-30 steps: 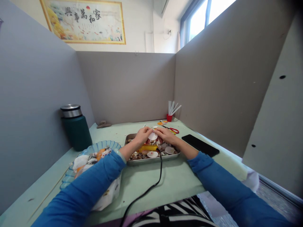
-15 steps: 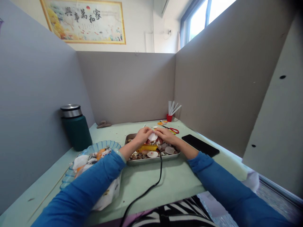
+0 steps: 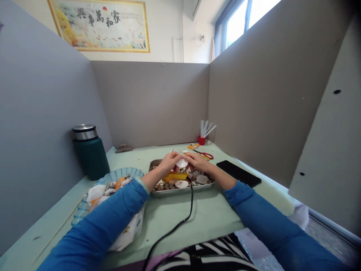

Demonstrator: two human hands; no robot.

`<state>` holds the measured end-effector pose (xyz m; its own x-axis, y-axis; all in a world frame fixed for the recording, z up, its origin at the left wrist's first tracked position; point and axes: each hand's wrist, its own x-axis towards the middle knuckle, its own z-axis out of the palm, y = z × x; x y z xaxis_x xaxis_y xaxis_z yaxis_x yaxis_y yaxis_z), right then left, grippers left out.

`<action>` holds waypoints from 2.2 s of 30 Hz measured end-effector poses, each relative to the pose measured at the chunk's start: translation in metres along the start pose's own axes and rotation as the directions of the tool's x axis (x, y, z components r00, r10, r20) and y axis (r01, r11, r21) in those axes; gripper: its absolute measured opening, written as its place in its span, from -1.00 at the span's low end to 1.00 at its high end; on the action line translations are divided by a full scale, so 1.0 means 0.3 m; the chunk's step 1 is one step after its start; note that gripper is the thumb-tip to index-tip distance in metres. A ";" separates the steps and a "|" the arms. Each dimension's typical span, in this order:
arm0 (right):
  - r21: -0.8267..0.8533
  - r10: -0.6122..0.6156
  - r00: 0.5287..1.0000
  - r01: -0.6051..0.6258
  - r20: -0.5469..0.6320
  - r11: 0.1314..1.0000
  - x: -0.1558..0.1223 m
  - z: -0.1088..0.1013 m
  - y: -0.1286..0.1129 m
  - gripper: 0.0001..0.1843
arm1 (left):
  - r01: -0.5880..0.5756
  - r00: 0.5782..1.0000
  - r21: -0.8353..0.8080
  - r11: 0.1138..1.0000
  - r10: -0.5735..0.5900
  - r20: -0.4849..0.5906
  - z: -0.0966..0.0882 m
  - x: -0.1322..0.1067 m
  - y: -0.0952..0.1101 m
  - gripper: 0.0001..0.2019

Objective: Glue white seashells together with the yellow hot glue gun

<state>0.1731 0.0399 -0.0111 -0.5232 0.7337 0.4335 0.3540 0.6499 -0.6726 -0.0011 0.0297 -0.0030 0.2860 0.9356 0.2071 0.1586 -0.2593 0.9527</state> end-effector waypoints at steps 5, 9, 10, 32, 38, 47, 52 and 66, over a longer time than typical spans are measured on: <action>-0.035 -0.022 1.000 0.022 -0.009 0.999 0.001 -0.002 0.002 -0.59 | 0.000 1.000 0.013 1.000 0.000 -0.010 0.007 -0.008 0.006 -0.73; -0.038 -0.022 1.000 0.022 -0.019 0.999 0.002 -0.002 0.003 -0.60 | -0.013 1.000 0.022 1.000 0.014 -0.022 0.011 -0.006 0.003 -0.74; -0.032 -0.019 1.000 0.018 -0.021 0.999 0.002 -0.002 0.003 -0.60 | -0.018 1.000 0.026 0.999 0.019 -0.021 0.011 -0.004 0.002 -0.74; -0.027 -0.007 1.000 0.007 -0.014 1.000 0.003 -0.002 0.001 -0.58 | -0.065 0.998 0.044 0.997 0.064 0.013 0.005 -0.003 -0.005 -0.78; -0.028 -0.006 1.000 0.005 -0.026 1.000 0.005 0.000 0.005 -0.58 | -0.047 0.999 0.036 0.998 0.046 0.015 0.007 -0.007 0.002 -0.77; -0.026 0.006 1.000 -0.006 -0.017 1.000 0.002 -0.002 -0.003 -0.60 | -0.024 1.000 0.013 1.000 0.024 0.008 0.011 -0.017 0.015 -0.72; -0.029 -0.001 1.000 0.000 -0.011 1.000 0.003 -0.004 -0.005 -0.58 | -0.036 0.999 0.020 0.999 0.036 -0.005 0.010 -0.010 0.007 -0.74; -0.049 -0.011 1.000 0.010 -0.007 0.999 0.003 -0.002 -0.003 -0.56 | -0.008 1.000 0.011 1.000 0.008 -0.021 0.012 -0.011 0.012 -0.76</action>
<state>0.1729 0.0403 -0.0097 -0.5218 0.7281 0.4445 0.3865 0.6663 -0.6377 0.0018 0.0248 -0.0010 0.2674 0.9383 0.2195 0.1665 -0.2694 0.9485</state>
